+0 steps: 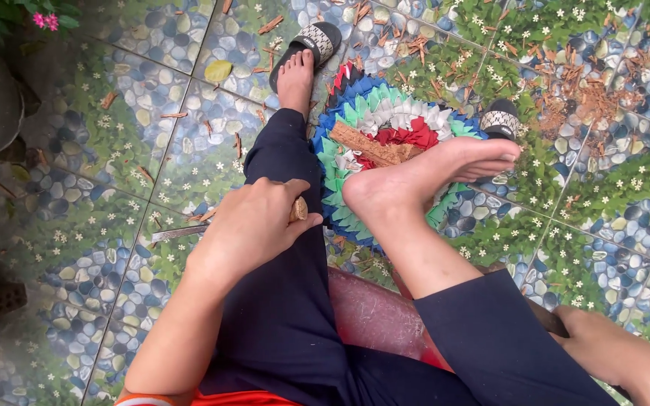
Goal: Carving a small wooden object using a hammer, chisel, and knife while seated in a workshop area.
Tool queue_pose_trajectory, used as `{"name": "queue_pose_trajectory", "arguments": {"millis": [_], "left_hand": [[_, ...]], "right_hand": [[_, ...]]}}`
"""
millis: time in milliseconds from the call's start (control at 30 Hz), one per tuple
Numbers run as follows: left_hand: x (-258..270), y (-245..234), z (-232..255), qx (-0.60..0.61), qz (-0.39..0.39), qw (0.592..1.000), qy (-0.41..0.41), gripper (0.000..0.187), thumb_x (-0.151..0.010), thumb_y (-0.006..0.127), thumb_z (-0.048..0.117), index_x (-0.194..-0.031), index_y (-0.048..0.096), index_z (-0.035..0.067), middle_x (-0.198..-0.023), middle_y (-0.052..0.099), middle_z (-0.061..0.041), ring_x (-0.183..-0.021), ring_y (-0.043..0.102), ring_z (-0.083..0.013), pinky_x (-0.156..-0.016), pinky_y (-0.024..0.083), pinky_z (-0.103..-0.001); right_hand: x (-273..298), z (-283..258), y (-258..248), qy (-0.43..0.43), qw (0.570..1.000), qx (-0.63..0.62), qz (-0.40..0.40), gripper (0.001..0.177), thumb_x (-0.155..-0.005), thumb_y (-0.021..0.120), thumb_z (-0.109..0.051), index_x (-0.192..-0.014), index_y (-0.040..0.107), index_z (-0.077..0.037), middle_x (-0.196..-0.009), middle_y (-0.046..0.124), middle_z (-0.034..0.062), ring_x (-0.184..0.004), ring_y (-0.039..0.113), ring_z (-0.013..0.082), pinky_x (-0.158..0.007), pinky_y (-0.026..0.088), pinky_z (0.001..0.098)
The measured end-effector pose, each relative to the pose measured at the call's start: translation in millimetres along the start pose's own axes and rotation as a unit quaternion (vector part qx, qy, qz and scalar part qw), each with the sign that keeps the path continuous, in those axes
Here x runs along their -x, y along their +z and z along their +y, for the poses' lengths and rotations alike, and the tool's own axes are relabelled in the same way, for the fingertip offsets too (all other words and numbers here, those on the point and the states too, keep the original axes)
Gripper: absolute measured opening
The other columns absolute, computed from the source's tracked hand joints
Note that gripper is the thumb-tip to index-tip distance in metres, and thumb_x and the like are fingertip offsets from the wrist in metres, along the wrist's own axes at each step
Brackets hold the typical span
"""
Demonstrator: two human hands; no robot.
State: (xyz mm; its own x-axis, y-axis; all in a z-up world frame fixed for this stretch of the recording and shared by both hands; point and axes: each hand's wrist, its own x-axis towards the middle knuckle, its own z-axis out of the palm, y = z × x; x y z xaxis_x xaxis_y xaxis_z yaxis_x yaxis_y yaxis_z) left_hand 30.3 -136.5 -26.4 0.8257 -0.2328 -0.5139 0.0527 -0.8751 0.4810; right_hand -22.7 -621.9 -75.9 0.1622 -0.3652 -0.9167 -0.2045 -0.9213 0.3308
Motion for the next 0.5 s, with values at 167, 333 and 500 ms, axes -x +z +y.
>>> {"name": "queue_pose_trajectory", "arguments": {"millis": [167,333,500], "left_hand": [[-4,20,-9,-0.119,0.012,0.993,-0.009,0.04,-0.097,0.067,0.051,-0.115,0.063,0.015,-0.085,0.073,-0.017,-0.083,0.07,-0.0478,-0.059,0.053,-0.057],[-5,23,-10,-0.121,0.019,0.992,-0.007,0.043,-0.096,0.068,0.052,-0.116,0.062,0.014,-0.085,0.073,-0.017,-0.083,0.07,-0.047,-0.059,0.053,-0.057],[-7,26,-9,-0.134,0.018,0.991,-0.009,0.046,-0.095,0.068,0.053,-0.12,0.061,0.015,-0.086,0.074,-0.017,-0.084,0.071,-0.0459,-0.059,0.054,-0.057]], "right_hand": [[13,-11,-6,-0.018,0.999,-0.051,-0.004,0.051,-0.1,0.059,-0.046,-0.144,0.059,-0.021,-0.137,0.078,0.0023,-0.117,0.08,0.0245,-0.098,0.062,0.0367],[27,-20,-12,-0.02,0.997,-0.077,-0.005,0.045,-0.102,0.057,-0.044,-0.137,0.064,-0.017,-0.123,0.083,0.005,-0.103,0.08,0.0237,-0.086,0.06,0.0353],[14,-10,-5,-0.011,0.999,-0.048,-0.007,0.046,-0.1,0.058,-0.049,-0.134,0.067,-0.019,-0.124,0.084,0.003,-0.105,0.081,0.0219,-0.088,0.06,0.0337]]}}
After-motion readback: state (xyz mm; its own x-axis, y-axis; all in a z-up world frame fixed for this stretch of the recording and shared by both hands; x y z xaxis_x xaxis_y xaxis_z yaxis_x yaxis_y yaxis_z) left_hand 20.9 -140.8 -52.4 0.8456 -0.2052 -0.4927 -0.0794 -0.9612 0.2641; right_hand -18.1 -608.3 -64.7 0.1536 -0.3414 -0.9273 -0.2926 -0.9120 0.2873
